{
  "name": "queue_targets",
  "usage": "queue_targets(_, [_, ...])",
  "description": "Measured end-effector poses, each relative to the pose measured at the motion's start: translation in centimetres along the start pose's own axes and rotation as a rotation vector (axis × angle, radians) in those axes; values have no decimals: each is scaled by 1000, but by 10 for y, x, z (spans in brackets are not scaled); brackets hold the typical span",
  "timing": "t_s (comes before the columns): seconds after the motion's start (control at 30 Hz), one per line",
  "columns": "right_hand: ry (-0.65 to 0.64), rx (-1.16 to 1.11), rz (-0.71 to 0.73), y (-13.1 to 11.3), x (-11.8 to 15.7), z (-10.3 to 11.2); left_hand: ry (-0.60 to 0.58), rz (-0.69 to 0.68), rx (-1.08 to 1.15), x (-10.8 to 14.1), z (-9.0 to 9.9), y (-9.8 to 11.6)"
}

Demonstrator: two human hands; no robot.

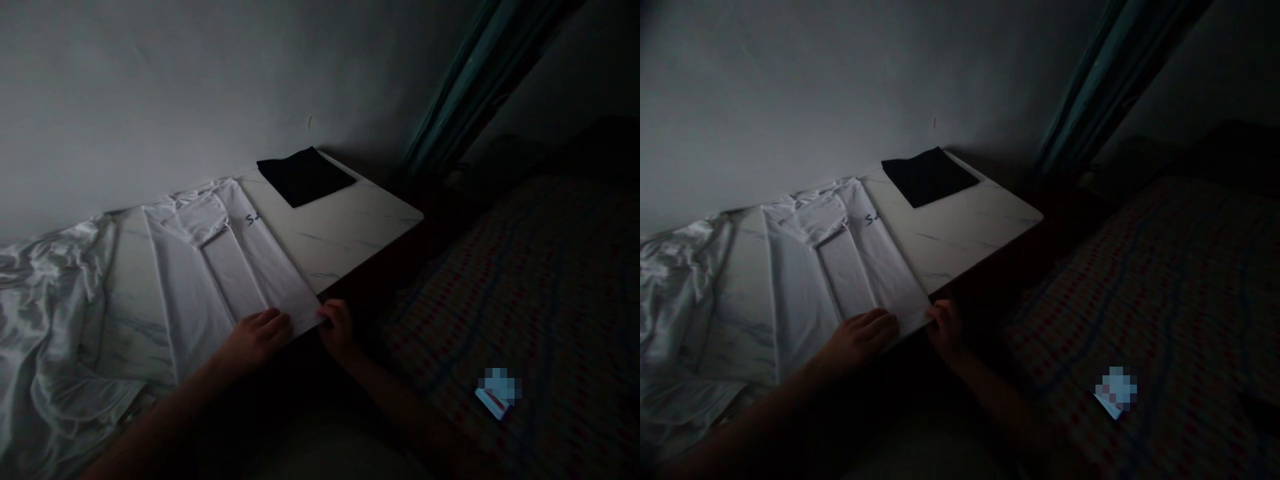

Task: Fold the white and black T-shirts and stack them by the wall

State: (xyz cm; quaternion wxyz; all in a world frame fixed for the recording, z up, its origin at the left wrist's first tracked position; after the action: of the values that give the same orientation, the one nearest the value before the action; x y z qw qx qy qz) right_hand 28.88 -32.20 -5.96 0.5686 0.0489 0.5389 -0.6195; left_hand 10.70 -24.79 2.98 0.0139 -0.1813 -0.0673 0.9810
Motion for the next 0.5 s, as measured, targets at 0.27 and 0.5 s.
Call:
queue_targets(0.27, [-433, 29, 223, 20, -6, 18, -9, 116, -56, 55, 0, 41])
queue_targets(0.5, [-551, 240, 568, 49, -42, 4, -36, 486, -186, 168, 22, 62])
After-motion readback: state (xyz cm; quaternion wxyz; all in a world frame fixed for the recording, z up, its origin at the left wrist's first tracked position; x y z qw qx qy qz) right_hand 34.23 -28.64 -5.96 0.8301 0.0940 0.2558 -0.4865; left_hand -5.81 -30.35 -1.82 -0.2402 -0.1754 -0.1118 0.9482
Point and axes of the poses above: each hand's wrist, its own x-axis away from the middle knuckle, its own z-axis out of the back of the hand, y = z × x, the point moved 3 cm from there along -x, towards the middle knuckle, and after that the axes turned 6 degrees about -z, right-handed, at the moved point
